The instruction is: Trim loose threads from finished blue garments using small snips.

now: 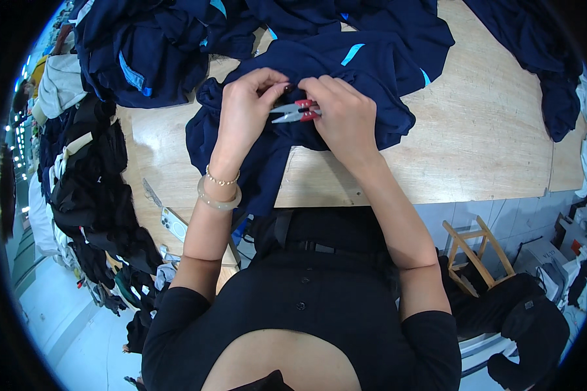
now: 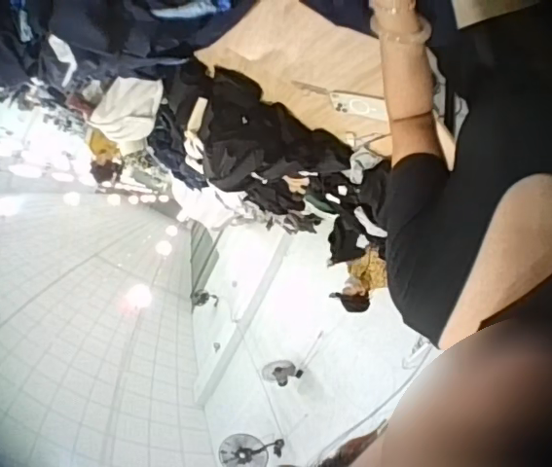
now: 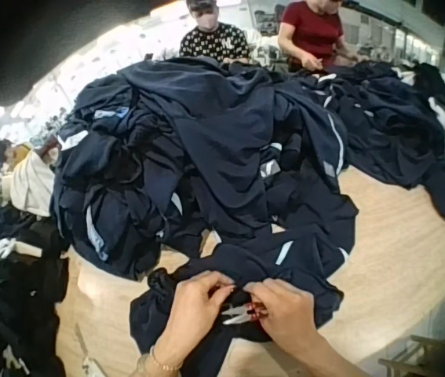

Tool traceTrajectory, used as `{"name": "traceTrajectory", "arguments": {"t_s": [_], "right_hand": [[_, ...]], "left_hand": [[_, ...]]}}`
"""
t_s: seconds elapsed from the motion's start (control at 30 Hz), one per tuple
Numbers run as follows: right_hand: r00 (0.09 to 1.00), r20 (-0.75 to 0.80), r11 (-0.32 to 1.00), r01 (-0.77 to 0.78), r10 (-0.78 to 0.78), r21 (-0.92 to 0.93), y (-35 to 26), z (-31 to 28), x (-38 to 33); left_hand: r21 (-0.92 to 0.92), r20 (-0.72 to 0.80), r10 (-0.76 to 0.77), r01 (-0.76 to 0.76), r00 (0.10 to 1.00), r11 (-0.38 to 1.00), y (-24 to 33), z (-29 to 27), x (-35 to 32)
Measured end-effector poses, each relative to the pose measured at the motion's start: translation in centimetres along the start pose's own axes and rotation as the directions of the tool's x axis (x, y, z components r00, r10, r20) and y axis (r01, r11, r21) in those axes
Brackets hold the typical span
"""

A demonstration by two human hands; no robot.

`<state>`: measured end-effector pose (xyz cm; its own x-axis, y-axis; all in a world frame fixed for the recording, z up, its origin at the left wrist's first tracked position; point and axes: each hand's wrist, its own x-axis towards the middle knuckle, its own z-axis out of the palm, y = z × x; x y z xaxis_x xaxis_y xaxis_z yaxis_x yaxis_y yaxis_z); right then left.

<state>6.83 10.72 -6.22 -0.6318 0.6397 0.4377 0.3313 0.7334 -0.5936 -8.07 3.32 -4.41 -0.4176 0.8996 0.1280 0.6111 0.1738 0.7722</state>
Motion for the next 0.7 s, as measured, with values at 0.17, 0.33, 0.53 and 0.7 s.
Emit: {"name": "traceTrajectory", "arguments": {"t_s": [0.17, 0.33, 0.53, 0.7], "right_hand": [[0.994, 0.064, 0.996, 0.087, -0.087, 0.008, 0.4, -0.6, -2.5], [0.994, 0.092, 0.998, 0.048, -0.051, 0.031, 0.5, -0.9, -3.6], [0.854, 0.391, 0.751, -0.499, 0.343, 0.433, -1.7, -3.7, -2.6], [0.494, 0.786, -0.112, -0.816, 0.372, 0.567, -3.2, -5.7, -2.3]], "left_hand": [[-0.074, 0.133, -0.133, 0.144, 0.982, 0.987, 0.8, -1.4, -2.1], [-0.013, 0.066, 0.127, -0.127, 0.99, 0.992, 1.1, -1.2, -2.7], [-0.139, 0.016, 0.106, -0.103, 0.994, 0.985, 0.6, -0.4, -3.3], [-0.3, 0.004, -0.005, 0.006, 1.0, 0.954, 0.3, 0.1, -4.0]]}}
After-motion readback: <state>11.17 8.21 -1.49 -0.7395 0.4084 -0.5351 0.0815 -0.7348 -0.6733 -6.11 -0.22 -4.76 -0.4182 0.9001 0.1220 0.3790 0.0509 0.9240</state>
